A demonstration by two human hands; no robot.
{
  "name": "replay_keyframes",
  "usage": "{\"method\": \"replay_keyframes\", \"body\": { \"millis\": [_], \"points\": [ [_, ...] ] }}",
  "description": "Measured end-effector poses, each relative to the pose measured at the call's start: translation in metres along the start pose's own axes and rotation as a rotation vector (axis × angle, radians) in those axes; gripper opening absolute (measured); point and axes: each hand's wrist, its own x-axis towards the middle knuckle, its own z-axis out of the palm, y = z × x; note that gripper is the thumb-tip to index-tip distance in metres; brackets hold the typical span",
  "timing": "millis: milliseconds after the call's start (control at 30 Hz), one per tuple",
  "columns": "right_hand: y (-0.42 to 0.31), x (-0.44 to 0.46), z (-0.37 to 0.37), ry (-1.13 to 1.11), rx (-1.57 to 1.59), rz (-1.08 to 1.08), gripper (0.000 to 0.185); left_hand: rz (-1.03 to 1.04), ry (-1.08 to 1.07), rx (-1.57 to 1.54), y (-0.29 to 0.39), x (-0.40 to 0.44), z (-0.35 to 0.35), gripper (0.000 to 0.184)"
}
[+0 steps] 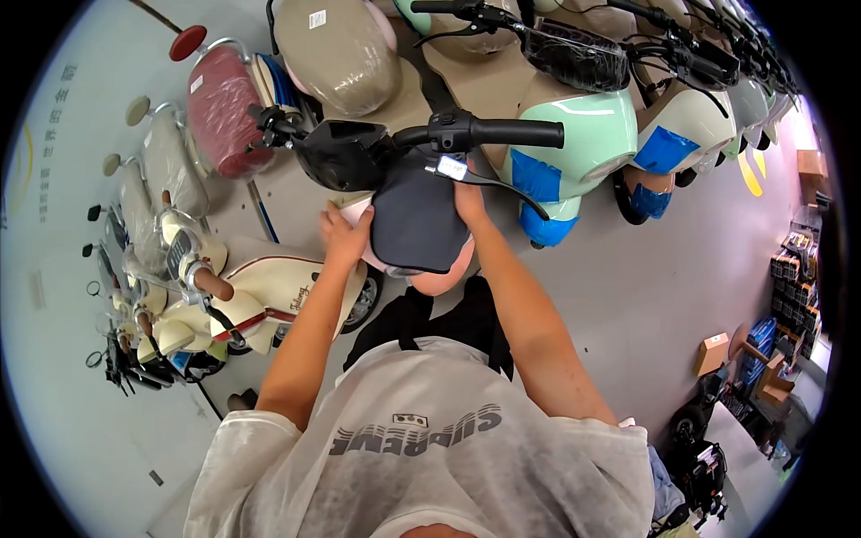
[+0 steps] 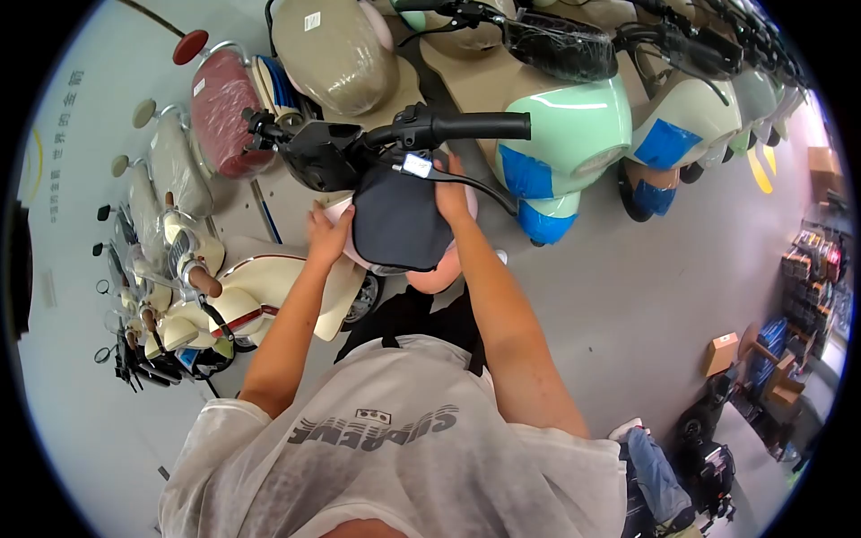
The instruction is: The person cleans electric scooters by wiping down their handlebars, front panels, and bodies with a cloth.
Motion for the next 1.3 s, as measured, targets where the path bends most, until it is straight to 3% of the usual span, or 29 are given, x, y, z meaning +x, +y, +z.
{"method": "replay_keyframes", "body": {
  "millis": [33,67,200,333,500,700,867,967,1033,1100,1167,1233,1300],
  "points": [
    [0.009,-0.006,-0.006,0.024,0.007,0.13,0.059,-0.101,-0.066,-0.166,-0.003,0.008,0.006,0.117],
    [0.022,-0.013,-0.008,0.022,0.011,0.137,0.059,-0.159,-0.127,-0.127,0.003,0.012,0.007,0.139],
    [0.125,-0.044,0.023,0.082,0.777,0.451,0.055,-0.255,-0.268,-0.051,0.011,0.019,0.006,0.158],
    [0.184,-0.085,0.07,-0.047,1.282,0.584,0.056,-0.273,-0.312,0.11,0.03,0.015,-0.003,0.156],
    [0.11,-0.122,0.088,-0.159,1.613,0.731,0.057,-0.176,-0.37,0.185,0.018,0.019,0.0,0.155],
    [0.039,-0.162,0.062,-0.207,1.802,0.826,0.059,-0.128,-0.359,0.203,0.007,0.021,0.006,0.156],
    [0.042,-0.171,0.051,-0.238,1.761,0.865,0.059,-0.118,-0.309,0.198,0.006,0.021,0.009,0.157],
    [0.06,-0.166,0.054,-0.261,1.683,0.877,0.058,-0.18,-0.362,0.35,0.02,0.026,0.001,0.157],
    [0.073,-0.16,0.057,-0.29,1.615,0.881,0.058,-0.125,-0.38,0.405,0.033,0.031,-0.002,0.12],
    [0.086,-0.155,0.064,-0.32,1.546,0.889,0.058,-0.37,-0.657,-0.357,0.038,0.035,-0.004,0.069],
    [0.096,-0.148,0.071,-0.346,1.486,0.886,0.058,-0.315,-0.967,-0.414,0.052,0.036,-0.01,0.143],
    [0.104,-0.147,0.077,-0.348,1.432,0.881,0.058,-0.279,-0.967,-0.336,0.05,0.035,-0.005,0.142],
    [0.114,-0.146,0.082,-0.336,1.396,0.864,0.058,-0.276,-0.794,-0.191,0.042,0.037,0.003,0.142]
  ]
}}
